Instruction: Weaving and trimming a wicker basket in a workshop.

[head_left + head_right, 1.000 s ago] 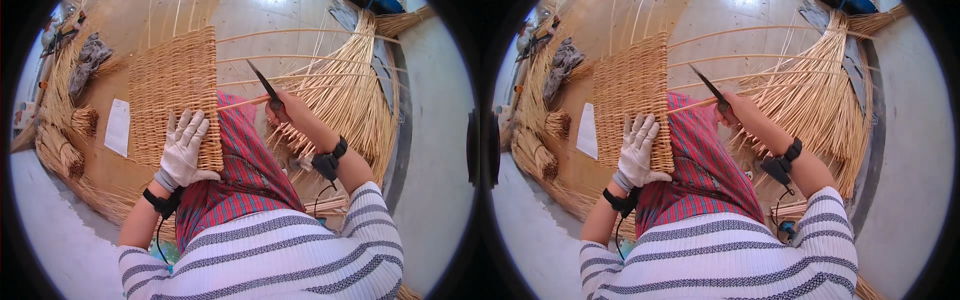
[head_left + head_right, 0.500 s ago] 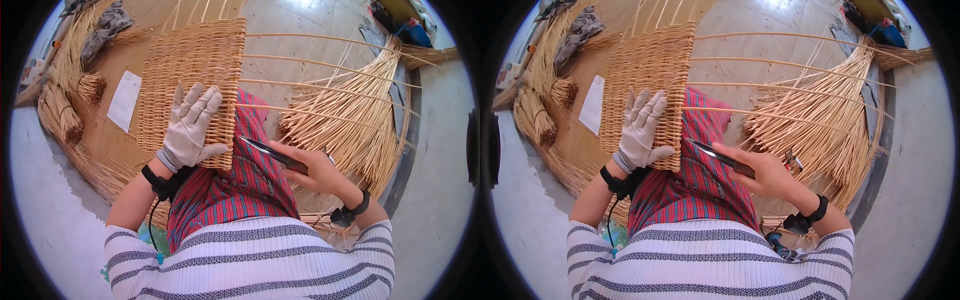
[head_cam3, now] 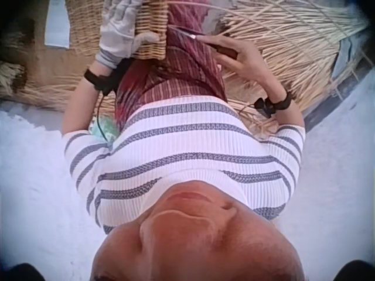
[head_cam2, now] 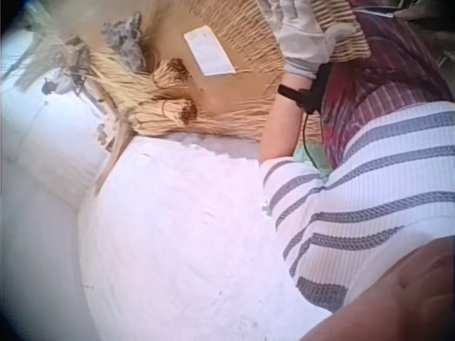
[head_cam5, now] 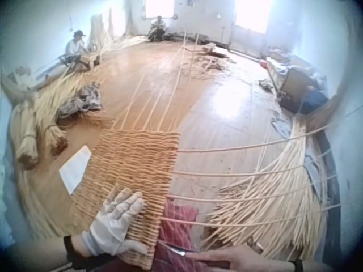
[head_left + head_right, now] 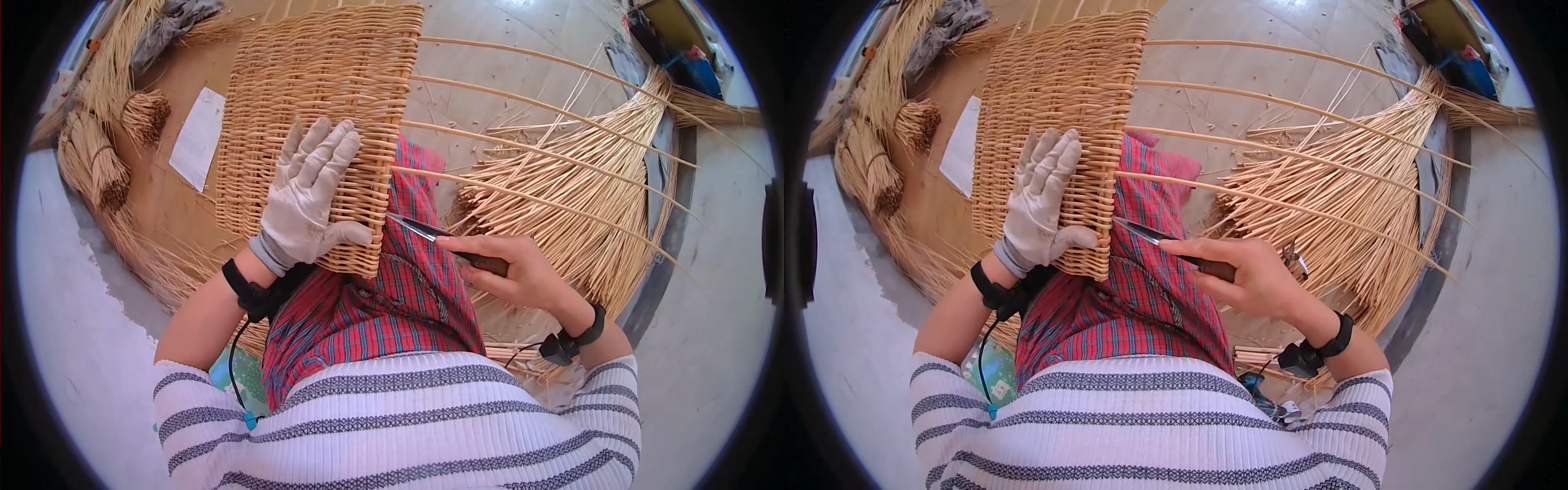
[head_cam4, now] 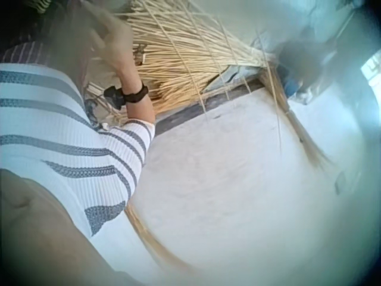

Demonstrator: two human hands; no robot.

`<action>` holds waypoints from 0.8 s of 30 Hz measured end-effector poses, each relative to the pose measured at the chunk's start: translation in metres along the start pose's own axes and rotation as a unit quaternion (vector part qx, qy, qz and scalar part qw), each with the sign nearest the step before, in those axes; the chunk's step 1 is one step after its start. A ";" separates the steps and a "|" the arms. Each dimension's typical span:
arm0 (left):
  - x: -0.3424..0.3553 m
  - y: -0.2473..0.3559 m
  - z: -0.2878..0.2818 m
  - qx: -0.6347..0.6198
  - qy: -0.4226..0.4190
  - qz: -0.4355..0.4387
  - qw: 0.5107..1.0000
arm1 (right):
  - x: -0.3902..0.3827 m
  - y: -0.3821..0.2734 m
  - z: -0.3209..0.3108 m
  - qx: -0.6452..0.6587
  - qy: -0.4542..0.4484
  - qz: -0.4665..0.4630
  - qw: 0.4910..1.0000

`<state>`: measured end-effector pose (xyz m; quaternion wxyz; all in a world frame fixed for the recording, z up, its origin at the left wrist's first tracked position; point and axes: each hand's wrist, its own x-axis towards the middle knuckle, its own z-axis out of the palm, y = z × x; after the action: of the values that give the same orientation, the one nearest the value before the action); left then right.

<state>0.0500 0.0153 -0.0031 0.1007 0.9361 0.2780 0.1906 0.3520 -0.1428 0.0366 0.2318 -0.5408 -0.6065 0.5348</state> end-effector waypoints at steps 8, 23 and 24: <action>0.011 0.001 -0.003 0.038 -0.081 0.052 0.995 | 0.014 0.004 -0.022 -0.141 -0.040 -0.024 0.989; 0.012 -0.022 0.002 -0.041 -0.094 0.077 0.992 | 0.038 -0.019 -0.025 -0.074 -0.073 -0.005 0.995; 0.014 -0.023 0.002 -0.051 -0.093 0.068 0.992 | 0.040 -0.023 -0.027 0.071 -0.108 0.095 0.987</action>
<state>0.0505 0.0422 -0.0078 0.1608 0.9602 0.1925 0.1230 0.3533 -0.0925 0.0539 0.1509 -0.5168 -0.5343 0.6516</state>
